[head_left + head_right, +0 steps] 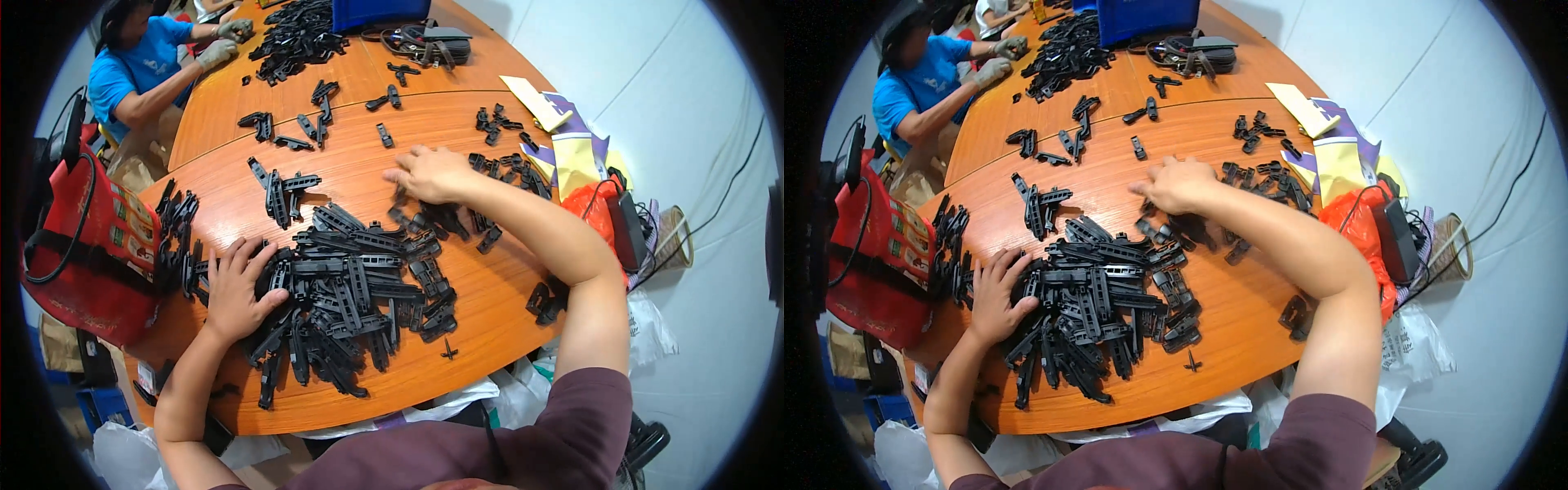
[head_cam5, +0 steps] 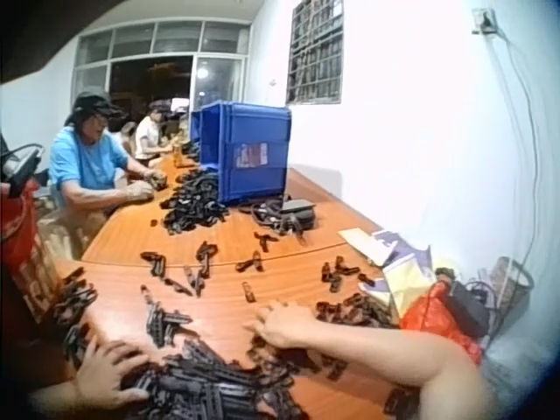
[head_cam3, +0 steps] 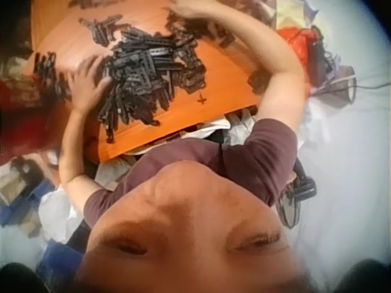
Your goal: The person repeatedly assembles small black plastic components by fitting and snapping pieces together by hand, then sorts and arranges the plastic parts on the table.
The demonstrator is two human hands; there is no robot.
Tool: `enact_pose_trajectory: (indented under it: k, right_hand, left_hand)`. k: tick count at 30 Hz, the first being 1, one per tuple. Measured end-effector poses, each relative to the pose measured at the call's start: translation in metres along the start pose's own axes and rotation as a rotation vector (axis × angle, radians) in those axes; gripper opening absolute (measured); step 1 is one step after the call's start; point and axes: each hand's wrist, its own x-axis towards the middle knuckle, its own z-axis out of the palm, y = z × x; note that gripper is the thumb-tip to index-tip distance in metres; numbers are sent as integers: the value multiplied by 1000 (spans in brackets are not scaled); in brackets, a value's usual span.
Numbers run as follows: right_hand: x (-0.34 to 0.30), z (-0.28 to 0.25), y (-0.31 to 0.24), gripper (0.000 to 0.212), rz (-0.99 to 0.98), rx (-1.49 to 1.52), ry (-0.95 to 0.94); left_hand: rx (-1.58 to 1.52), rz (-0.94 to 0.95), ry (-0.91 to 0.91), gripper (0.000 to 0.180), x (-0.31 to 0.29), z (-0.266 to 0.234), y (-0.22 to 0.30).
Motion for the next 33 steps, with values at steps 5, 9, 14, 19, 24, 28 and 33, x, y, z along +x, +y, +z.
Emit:
enact_pose_trajectory:
  k: [5, 9, 14, 19, 24, 28, 33]
  right_hand:
    - [31, -53, 55, 64, 280, -32, 95]
    - [64, -1, 182, 78, 798, 224, 262]
    - [61, 21, 150, 73, 635, 312, 110]
    - [22, 26, 56, 72, 440, 306, 84]
    - [-31, 37, 7, 62, 352, 277, 84]
    - [-55, 63, -6, 65, 313, 241, 234]
    - [-86, 69, -40, 64, 282, 255, 263]
  left_hand:
    - [-14, -3, 7, 67, -3, -1, 3]
    - [-14, 18, 13, 67, 0, -5, 7]
    - [-23, 18, 20, 64, -1, 1, 4]
    - [-19, 29, 71, 61, -1, 12, -6]
    - [58, 34, 50, 74, -4, -6, 23]
    - [34, 124, -55, 77, -21, -14, 73]
    - [77, 82, -62, 79, -32, -5, 75]
